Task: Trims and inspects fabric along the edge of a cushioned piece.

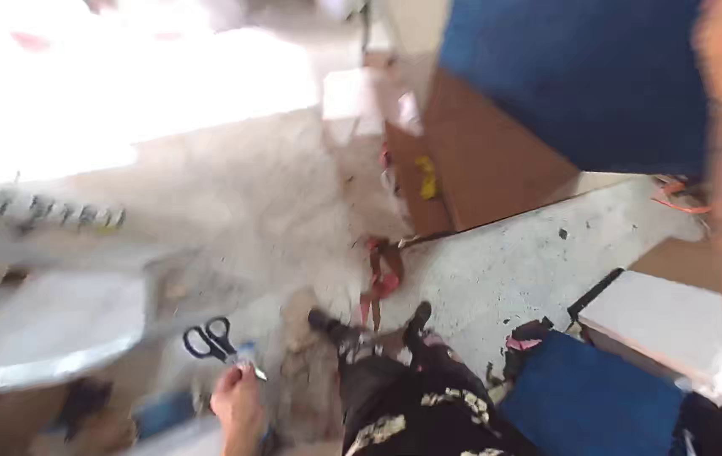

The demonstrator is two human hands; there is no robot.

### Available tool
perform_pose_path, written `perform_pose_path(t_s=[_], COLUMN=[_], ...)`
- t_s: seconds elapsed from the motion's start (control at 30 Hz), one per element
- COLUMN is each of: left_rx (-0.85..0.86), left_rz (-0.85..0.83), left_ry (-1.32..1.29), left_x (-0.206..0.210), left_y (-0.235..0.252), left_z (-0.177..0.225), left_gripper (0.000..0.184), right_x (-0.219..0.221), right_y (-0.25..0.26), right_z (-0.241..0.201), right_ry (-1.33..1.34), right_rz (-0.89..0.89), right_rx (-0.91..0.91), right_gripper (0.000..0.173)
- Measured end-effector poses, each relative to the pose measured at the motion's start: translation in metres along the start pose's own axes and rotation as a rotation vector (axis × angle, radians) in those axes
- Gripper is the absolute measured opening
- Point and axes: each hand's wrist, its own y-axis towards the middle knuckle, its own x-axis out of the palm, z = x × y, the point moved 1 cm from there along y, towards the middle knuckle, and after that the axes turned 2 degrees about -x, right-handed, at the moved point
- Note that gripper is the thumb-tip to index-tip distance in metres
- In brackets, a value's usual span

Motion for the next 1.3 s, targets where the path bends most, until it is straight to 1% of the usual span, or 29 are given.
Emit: perform_pose_path(t_s=[0.07,0.13,0.17,0.23,0.27,0.3,0.33,0.4,0.47,0.5,0.57,0.6,0.67,0.7,0.73,0.77,0.83,0.9,0.93,0.97,1.0,1.03,1.07,1.1,1.17,1.2,1.23,1.27,1.3], left_rx=[0.175,0.311,0.378,0.517,0.6,0.697,0.801,1.019,1.26,1.393,1.626,1.684,1.725,1.748,1.799,1.869,2.014,2.147,2.18,2.213,2.23,2.212,2.18,2.16,2.167,2.168,2.157,2.133,2.098], left_rz=[-0.244,-0.428,-0.503,-0.615,-0.653,-0.671,-0.668,-0.631,-0.555,-0.536,-0.573,-0.553,-0.405,-0.335,-0.272,-0.209,-0.099,-0.005,0.013,0.048,0.081,0.08,0.036,-0.035,-0.126,-0.127,-0.068,0.039,0.158], left_ry=[-0.043,-0.115,-0.16,-0.22,-0.239,-0.241,-0.228,-0.198,-0.228,-0.284,-0.413,-0.391,-0.167,-0.026,0.101,0.212,0.368,0.365,0.344,0.232,0.066,-0.096,-0.206,-0.226,-0.089,-0.003,0.094,0.18,0.259], left_x=[0.09,0.167,0.207,0.279,0.317,0.353,0.383,0.432,0.467,0.483,0.517,0.534,0.566,0.582,0.597,0.611,0.633,0.657,0.665,0.676,0.69,0.706,0.723,0.741,0.779,0.799,0.816,0.832,0.844], left_y=[-0.056,-0.127,-0.163,-0.237,-0.273,-0.309,-0.346,-0.42,-0.488,-0.515,-0.556,-0.574,-0.608,-0.624,-0.638,-0.65,-0.671,-0.698,-0.701,-0.707,-0.713,-0.717,-0.72,-0.726,-0.745,-0.755,-0.765,-0.775,-0.783], left_z=[0.064,0.121,0.148,0.193,0.218,0.246,0.277,0.354,0.441,0.484,0.567,0.602,0.657,0.678,0.695,0.708,0.721,0.738,0.735,0.741,0.75,0.759,0.766,0.768,0.76,0.75,0.741,0.735,0.731], left_gripper=[0.031,0.024,0.021,0.018,0.018,0.019,0.02,0.022,0.023,0.021,0.02,0.02,0.022,0.023,0.023,0.022,0.02,0.021,0.023,0.026,0.028,0.031,0.035,0.04,0.056,0.062,0.066,0.07,0.07], right_x=[-0.013,-0.025,-0.034,-0.036,-0.034,-0.03,-0.024,-0.02,-0.024,-0.028,-0.043,-0.049,-0.058,-0.061,-0.066,-0.069,-0.07,-0.076,-0.067,-0.069,-0.075,-0.082,-0.086,-0.087,-0.065,-0.042,-0.01,0.027,0.068], right_y=[0.049,0.06,0.051,0.006,-0.013,-0.026,-0.034,-0.036,-0.019,-0.01,0.004,0.009,0.022,0.028,0.033,0.035,0.038,0.055,0.058,0.065,0.07,0.071,0.071,0.071,0.074,0.073,0.071,0.069,0.063], right_z=[0.061,0.122,0.154,0.223,0.256,0.283,0.3,0.309,0.316,0.323,0.345,0.361,0.398,0.416,0.435,0.453,0.482,0.514,0.524,0.541,0.56,0.581,0.606,0.635,0.7,0.733,0.763,0.79,0.812], right_ry=[0.057,-0.025,-0.096,-0.197,-0.215,-0.211,-0.195,-0.144,-0.071,-0.015,0.19,0.351,0.696,0.805,0.848,0.81,0.587,0.299,0.23,0.164,0.122,0.124,0.158,0.214,0.424,0.559,0.669,0.748,0.805], right_rz=[0.225,0.412,0.531,0.717,0.819,0.906,0.952,0.925,0.895,0.866,0.842,0.858,0.911,0.937,0.978,1.017,1.023,1.085,1.121,1.164,1.164,1.126,1.071,1.023,0.974,0.917,0.853,0.767,0.638], right_rx=[-0.077,-0.128,-0.128,-0.068,-0.051,-0.047,-0.044,-0.044,-0.057,-0.078,-0.188,-0.276,-0.458,-0.529,-0.584,-0.611,-0.545,-0.411,-0.335,-0.253,-0.149,-0.05,0.03,0.085,0.129,0.133,0.148,0.174,0.219], right_gripper=[0.026,0.024,0.029,0.054,0.056,0.053,0.049,0.046,0.047,0.05,0.064,0.076,0.103,0.11,0.11,0.105,0.089,0.067,0.056,0.052,0.054,0.059,0.063,0.063,0.054,0.052,0.051,0.052,0.055])
